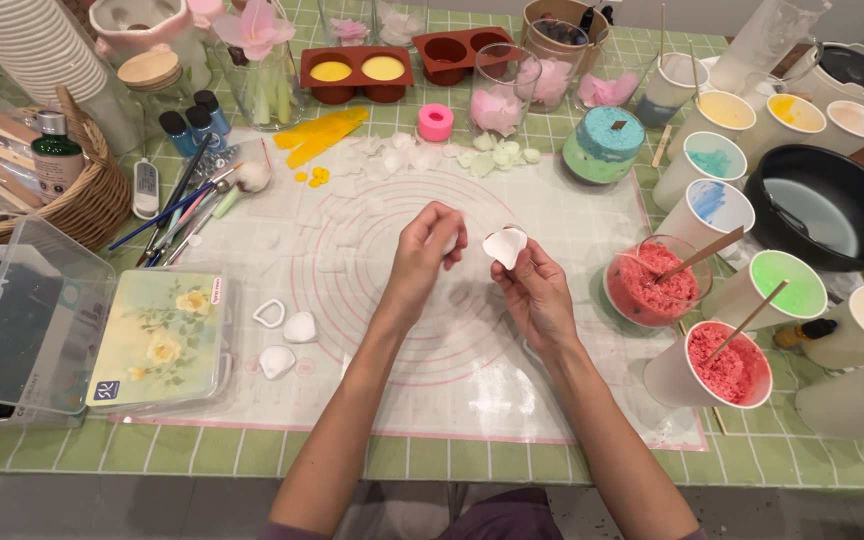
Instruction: Molding small pieces of wax into petal shapes using hand-held molds on a workbench.
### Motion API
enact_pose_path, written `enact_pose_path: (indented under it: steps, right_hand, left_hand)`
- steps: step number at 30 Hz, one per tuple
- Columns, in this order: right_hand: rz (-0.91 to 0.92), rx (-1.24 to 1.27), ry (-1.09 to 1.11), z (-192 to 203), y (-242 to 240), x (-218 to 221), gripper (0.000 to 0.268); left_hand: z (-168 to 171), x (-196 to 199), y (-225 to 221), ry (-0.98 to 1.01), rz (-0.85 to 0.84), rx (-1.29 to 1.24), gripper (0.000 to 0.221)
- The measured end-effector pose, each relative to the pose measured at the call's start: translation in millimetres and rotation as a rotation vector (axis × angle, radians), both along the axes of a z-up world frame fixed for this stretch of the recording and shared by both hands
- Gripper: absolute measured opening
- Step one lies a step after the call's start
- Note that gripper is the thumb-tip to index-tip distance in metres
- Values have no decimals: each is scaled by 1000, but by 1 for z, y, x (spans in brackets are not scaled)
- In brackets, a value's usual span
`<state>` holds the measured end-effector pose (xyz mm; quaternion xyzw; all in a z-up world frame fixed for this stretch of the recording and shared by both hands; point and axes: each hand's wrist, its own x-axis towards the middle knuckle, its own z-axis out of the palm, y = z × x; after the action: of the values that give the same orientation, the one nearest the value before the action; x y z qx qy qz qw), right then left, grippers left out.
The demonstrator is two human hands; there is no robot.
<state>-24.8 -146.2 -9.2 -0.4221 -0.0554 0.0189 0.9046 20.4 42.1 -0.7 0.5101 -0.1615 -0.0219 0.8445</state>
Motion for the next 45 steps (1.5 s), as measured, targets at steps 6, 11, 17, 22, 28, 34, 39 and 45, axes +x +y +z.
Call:
enact_pose_path:
  steps: [6,11,17,22,28,34,39,45]
  right_hand:
    - [19,-10,-29,1,3,-3,34]
    - [-8,8,6,-7,-3,0,30]
    - [11,-13,19,-1,1,-1,32]
    - [58,2,18,8,2,-1,37]
    - [-14,62,33,10,-6,6,42]
    - [-4,129,42,5,-11,8,41]
    - [-5,132,61,0,-14,9,42]
    - [-19,136,54,2,-16,9,42]
  left_hand:
    - [69,-46,-2,-570,372,524,15]
    - [73,-52,-8,-738,472,686,20]
    - [65,-47,-7,-756,534,701,12]
    - [69,-39,10,-671,489,649,8]
    - [75,-13,84,-422,502,749,11]
    - [71,-12,175,-171,493,1363,11]
    - [53,-18,192,41,300,1537,15]
    - [25,-7,197,-49,463,1450,23]
